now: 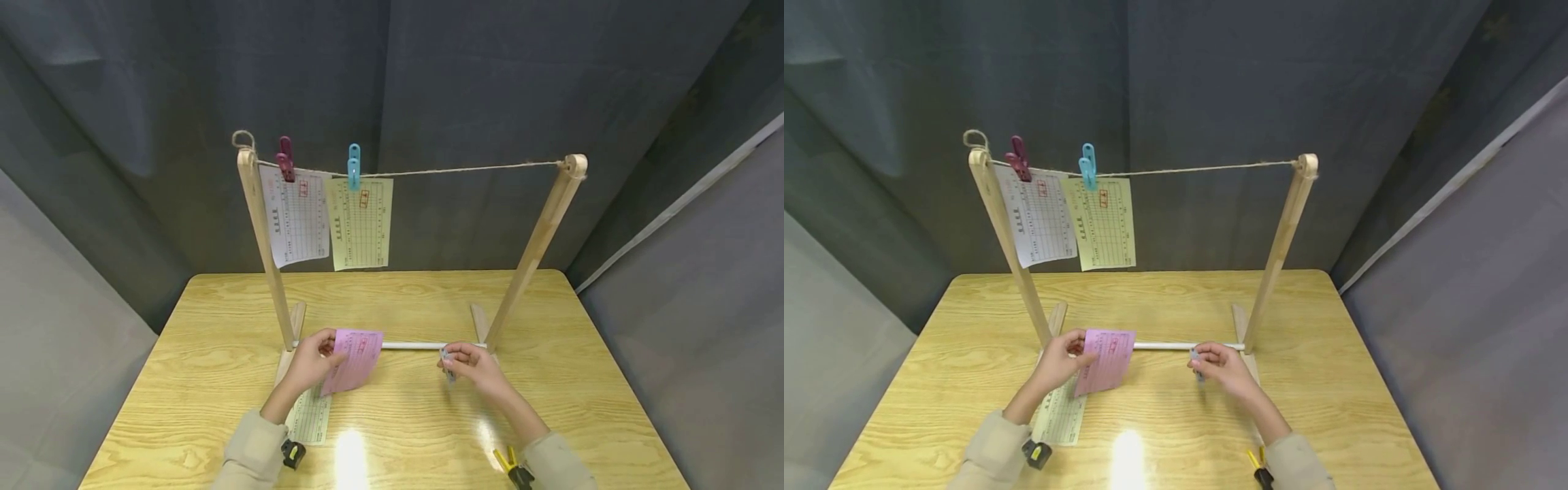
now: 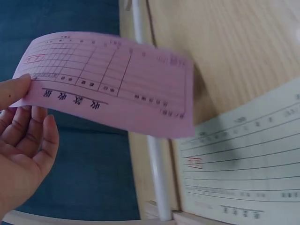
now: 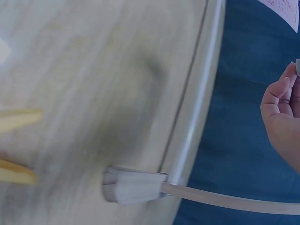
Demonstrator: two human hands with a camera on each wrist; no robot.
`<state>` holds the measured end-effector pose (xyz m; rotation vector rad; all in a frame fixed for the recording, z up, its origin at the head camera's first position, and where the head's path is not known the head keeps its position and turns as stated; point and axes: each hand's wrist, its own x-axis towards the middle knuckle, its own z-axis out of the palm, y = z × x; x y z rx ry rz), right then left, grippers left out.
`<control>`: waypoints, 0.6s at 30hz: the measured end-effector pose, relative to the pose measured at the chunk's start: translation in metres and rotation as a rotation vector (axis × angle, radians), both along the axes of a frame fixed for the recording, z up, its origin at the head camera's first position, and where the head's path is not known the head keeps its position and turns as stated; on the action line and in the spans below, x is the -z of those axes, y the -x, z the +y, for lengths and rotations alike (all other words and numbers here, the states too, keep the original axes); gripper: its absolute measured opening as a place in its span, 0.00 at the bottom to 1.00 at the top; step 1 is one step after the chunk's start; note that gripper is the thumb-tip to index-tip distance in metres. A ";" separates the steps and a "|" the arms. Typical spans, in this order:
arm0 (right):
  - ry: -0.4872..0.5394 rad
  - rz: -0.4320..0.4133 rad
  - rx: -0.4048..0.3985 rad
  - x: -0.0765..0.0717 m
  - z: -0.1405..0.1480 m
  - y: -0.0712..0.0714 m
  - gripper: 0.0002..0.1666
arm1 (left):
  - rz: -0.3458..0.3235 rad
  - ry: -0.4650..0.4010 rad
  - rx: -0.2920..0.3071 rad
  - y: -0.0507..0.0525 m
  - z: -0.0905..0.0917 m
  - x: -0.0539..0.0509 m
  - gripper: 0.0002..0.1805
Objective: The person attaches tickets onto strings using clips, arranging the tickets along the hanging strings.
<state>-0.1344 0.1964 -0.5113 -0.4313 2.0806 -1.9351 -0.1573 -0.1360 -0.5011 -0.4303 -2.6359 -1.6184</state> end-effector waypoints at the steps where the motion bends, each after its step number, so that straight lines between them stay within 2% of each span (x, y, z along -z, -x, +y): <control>1: 0.008 0.005 0.005 -0.003 0.000 0.000 0.22 | 0.009 -0.003 0.005 0.000 0.001 -0.003 0.10; 8: 0.059 0.048 0.017 -0.023 -0.002 0.002 0.22 | 0.060 -0.018 0.037 0.000 0.004 -0.023 0.07; 18: 0.106 0.187 -0.023 -0.049 -0.005 0.006 0.17 | 0.110 -0.028 0.036 0.000 0.005 -0.049 0.06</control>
